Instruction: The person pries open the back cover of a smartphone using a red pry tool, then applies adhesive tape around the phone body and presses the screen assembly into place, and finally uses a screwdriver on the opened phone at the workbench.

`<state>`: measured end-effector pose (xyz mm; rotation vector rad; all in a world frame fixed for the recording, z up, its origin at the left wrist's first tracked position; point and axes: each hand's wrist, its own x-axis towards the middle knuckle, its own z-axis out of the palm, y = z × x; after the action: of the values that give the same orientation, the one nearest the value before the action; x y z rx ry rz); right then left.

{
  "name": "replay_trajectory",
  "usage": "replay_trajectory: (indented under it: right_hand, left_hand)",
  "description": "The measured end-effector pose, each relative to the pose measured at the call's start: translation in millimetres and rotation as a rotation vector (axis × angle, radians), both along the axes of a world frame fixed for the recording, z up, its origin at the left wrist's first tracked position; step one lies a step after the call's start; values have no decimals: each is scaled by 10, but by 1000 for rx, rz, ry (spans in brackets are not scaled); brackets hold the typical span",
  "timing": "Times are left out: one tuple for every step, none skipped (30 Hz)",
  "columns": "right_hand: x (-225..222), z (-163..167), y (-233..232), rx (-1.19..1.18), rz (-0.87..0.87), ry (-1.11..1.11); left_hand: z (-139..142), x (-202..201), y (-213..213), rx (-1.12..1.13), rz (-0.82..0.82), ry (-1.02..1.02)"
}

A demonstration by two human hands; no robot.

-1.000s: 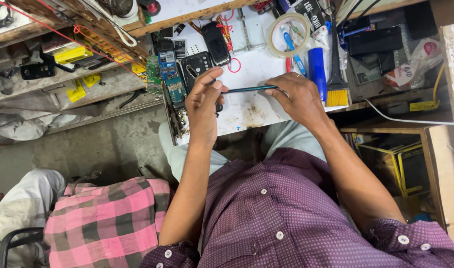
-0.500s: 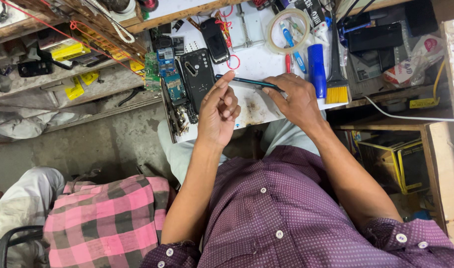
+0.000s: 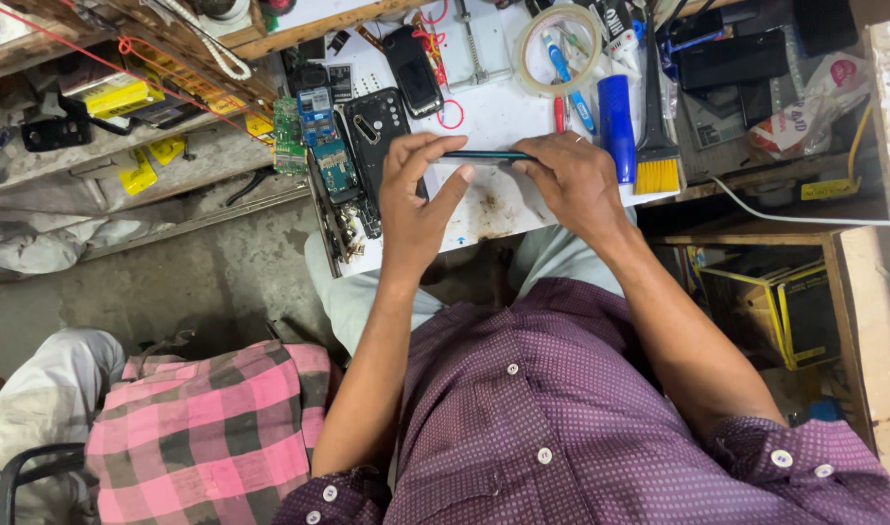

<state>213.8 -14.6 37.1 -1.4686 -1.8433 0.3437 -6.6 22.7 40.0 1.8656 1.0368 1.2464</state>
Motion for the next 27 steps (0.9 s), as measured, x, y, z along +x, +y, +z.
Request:
replay_trajectory:
  right_hand:
    - [13, 0, 11, -2, 18, 19]
    - [32, 0, 19, -4, 34, 37]
    - [47, 0, 39, 0, 54, 53]
    - [52, -5, 65, -65, 33, 103]
    - [50, -9, 85, -132, 9, 153]
    - [53, -13, 87, -203, -18, 204]
    - [58, -14, 99, -205, -31, 217]
    - [62, -14, 119, -206, -42, 230]
    - [64, -12, 133, -207, -53, 242]
    - [72, -6, 138, -221, -57, 239]
    - [77, 3, 147, -235, -59, 235]
    - [80, 14, 155, -250, -62, 232]
    - [76, 26, 156, -244, -47, 248]
    - [75, 42, 152, -237, -33, 265]
    - [72, 61, 153, -231, -18, 281]
    - [69, 82, 161, -233, -52, 232]
    - [62, 105, 173, -235, -86, 183]
    - [54, 128, 180, -237, -119, 135]
    - [46, 153, 196, -128, -98, 88]
    - [44, 180, 219, -20, -77, 41]
    - [38, 204, 246, 88, -53, -6]
    - [32, 226, 280, 6, -59, 58]
    - [23, 244, 320, -76, -64, 122]
    - [18, 260, 358, -157, -67, 186]
    - [14, 272, 389, -107, -41, 184]
    - [8, 277, 412, -58, -13, 182]
    - [2, 278, 430, -12, 16, 179]
  left_hand:
    - [38, -23, 24, -32, -30, 42]
    - [69, -29, 68, -63, -61, 84]
    - [91, -20, 116, -88, -90, 123]
    - [107, -6, 157, -85, -100, 146]
    - [116, 8, 192, -83, -113, 170]
    - [116, 30, 213, -86, -130, 196]
    - [108, 64, 234, -93, -125, 196]
    - [95, 104, 251, -100, -120, 195]
    - [79, 133, 272, -106, -114, 195]
    - [62, 158, 296, -104, -111, 209]
    - [43, 178, 320, -102, -108, 223]
    - [23, 187, 337, -100, -103, 237]
    - [2, 188, 346, -126, -118, 207]
    - [-19, 195, 351, -151, -134, 177]
    - [-40, 199, 357, -176, -148, 146]
    - [-59, 198, 359, -172, -147, 150]
    - [-75, 191, 360, -168, -147, 155]
    - [-88, 190, 356, -165, -146, 160]
    - [-97, 190, 356, -165, -143, 162]
    - [-102, 192, 356, -166, -142, 164]
    - [-105, 193, 356, -166, -140, 165]
    - [-103, 201, 356, -159, -136, 165]
    - [-100, 206, 356, -151, -132, 165]
    - [-96, 210, 361, -143, -128, 165]
    - [-90, 211, 364, -147, -129, 161]
    - [-86, 214, 359, -153, -129, 157]
    - [-83, 214, 354, -160, -128, 152]
